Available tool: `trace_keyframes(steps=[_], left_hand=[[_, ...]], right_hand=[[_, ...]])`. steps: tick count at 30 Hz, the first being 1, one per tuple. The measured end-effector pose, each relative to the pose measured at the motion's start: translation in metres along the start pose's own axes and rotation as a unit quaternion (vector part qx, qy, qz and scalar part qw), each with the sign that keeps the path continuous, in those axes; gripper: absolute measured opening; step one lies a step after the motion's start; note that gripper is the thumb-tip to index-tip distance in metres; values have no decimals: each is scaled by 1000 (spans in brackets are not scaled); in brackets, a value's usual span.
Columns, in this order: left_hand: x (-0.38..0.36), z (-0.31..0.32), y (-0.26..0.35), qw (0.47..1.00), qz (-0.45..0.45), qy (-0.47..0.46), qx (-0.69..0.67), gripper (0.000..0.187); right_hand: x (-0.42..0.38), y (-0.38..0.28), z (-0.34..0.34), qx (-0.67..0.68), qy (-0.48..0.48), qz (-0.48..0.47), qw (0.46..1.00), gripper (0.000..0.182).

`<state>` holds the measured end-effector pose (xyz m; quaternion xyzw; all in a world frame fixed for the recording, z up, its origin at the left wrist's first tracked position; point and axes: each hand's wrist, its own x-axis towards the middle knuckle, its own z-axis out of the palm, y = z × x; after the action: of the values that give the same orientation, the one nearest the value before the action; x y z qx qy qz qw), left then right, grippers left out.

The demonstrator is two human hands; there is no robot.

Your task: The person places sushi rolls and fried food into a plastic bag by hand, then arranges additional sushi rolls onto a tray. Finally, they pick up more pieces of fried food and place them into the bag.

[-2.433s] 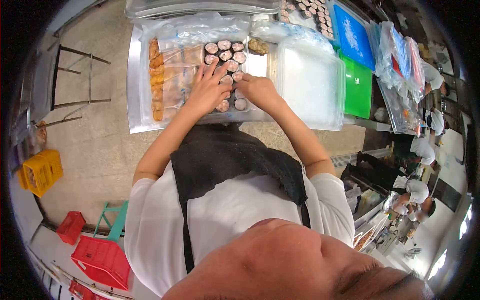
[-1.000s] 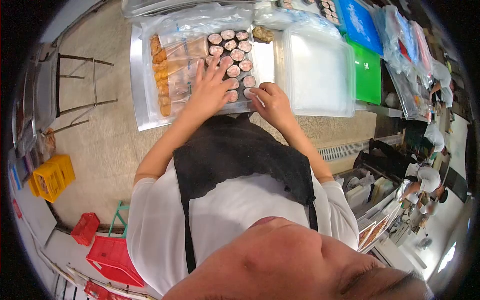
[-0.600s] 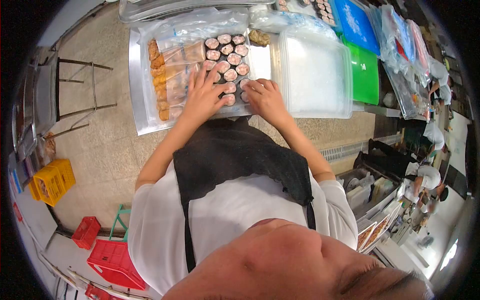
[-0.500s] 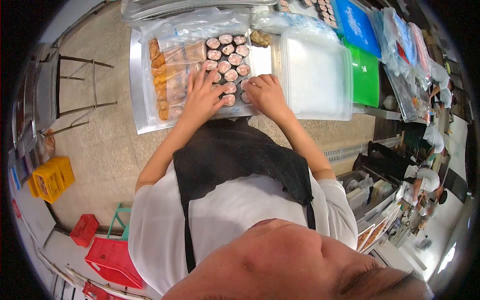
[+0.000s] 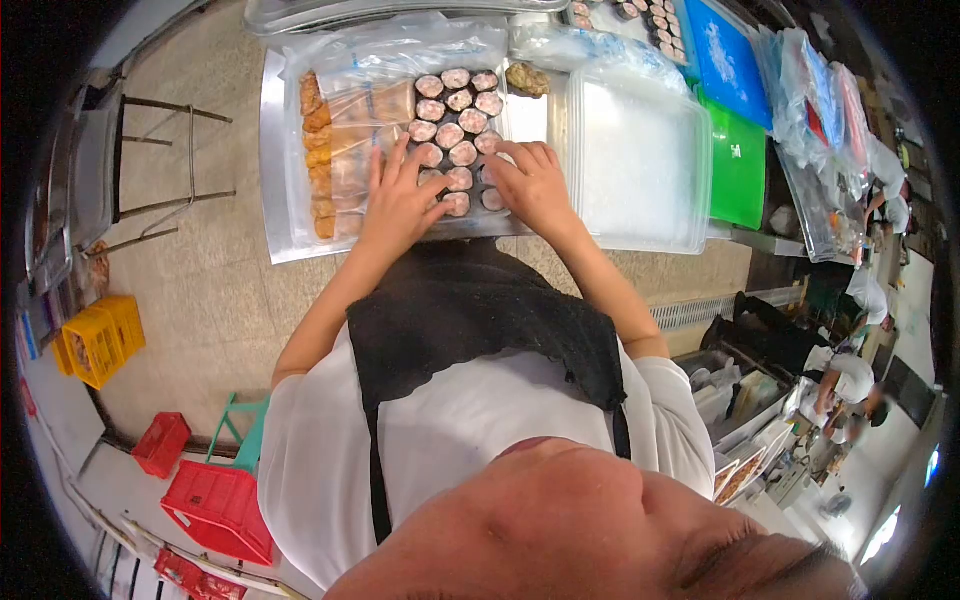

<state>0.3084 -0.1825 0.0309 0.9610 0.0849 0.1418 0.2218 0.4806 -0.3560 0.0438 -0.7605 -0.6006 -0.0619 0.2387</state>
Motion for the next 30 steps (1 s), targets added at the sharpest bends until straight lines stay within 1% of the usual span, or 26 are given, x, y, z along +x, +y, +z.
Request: trace_keyframes(steps=[5, 8, 11, 17, 20, 23, 26, 29, 30], left_hand=[[4, -4, 0, 1000, 9, -11, -4, 29], [7, -9, -4, 1000, 3, -20, -8, 29], [12, -20, -14, 1000, -12, 0, 9, 25], [14, -30, -14, 1000, 0, 4, 17, 26], [15, -30, -18, 999, -13, 31, 19, 28], [13, -34, -24, 998, -33, 34, 36, 28], [11, -41, -28, 998, -50, 34, 32, 28], [8, -47, -30, 997, -52, 45, 37, 28], [7, -47, -30, 997, -49, 50, 37, 28]], right_hand=[[-20, 1, 3, 38, 12, 16, 999, 28], [-29, -4, 0, 66, 3, 25, 998, 29], [-37, -6, 4, 83, 20, 47, 995, 32], [-40, -6, -4, 58, 15, 77, 995, 36], [-36, -13, -13, 32, 1, 83, 996, 38], [-28, -20, -10, -8, -2, 93, 996, 32], [-20, -20, -10, -43, -6, 88, 995, 33], [-9, -27, -13, -37, -26, 67, 997, 33], [-4, -32, -12, -30, -18, 63, 997, 33]])
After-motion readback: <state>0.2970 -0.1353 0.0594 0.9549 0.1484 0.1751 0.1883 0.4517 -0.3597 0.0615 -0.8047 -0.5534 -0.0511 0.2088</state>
